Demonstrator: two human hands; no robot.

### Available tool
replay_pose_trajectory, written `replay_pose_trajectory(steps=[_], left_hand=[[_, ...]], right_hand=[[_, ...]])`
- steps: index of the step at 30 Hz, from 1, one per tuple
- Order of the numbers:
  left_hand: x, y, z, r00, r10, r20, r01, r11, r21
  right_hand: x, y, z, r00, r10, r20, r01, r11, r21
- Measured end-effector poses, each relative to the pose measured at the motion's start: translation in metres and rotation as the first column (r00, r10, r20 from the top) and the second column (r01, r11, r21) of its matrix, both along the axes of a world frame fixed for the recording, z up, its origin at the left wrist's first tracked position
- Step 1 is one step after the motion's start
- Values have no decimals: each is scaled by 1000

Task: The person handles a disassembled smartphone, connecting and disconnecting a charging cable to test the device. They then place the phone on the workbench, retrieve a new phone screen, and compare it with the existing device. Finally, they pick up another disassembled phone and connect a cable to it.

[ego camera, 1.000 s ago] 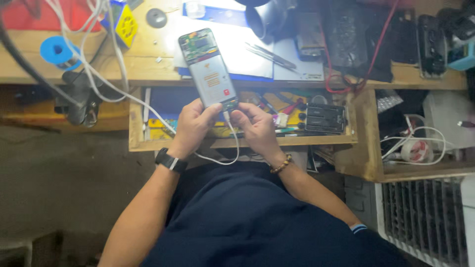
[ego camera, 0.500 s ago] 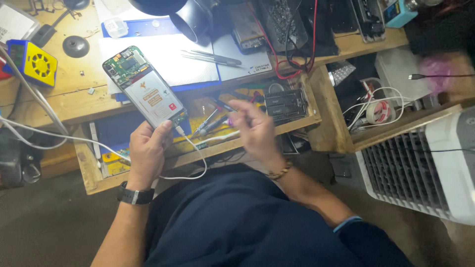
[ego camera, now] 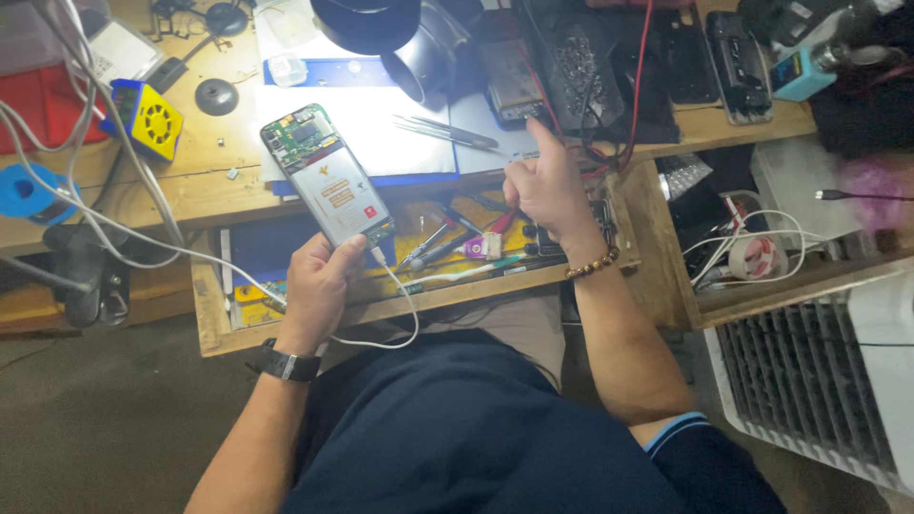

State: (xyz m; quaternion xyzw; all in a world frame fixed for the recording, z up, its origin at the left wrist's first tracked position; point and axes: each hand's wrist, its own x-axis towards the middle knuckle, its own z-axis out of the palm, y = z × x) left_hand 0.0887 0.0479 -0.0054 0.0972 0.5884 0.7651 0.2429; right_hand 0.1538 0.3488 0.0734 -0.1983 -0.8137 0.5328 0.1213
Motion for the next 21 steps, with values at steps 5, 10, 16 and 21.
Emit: replay_pose_trajectory(steps=[5, 10, 16, 21], left_hand=[[-2, -1, 5, 1000, -24, 1, 24, 1000, -18], [-1, -4, 11, 998, -7, -55, 2, 996, -85], [-1, -5, 9, 999, -2, -42, -1, 997, -72], [-3, -11, 8, 1000, -11, -19, 11, 999, -31]], right_hand=[[5, 5, -10, 999, -16, -34, 17, 1000, 14], [2, 21, -9, 989, -148, 22, 144, 980, 135], [-11, 28, -7, 985, -169, -29, 133, 648, 750], [-30, 17, 9, 938, -321, 134, 56, 518, 853]])
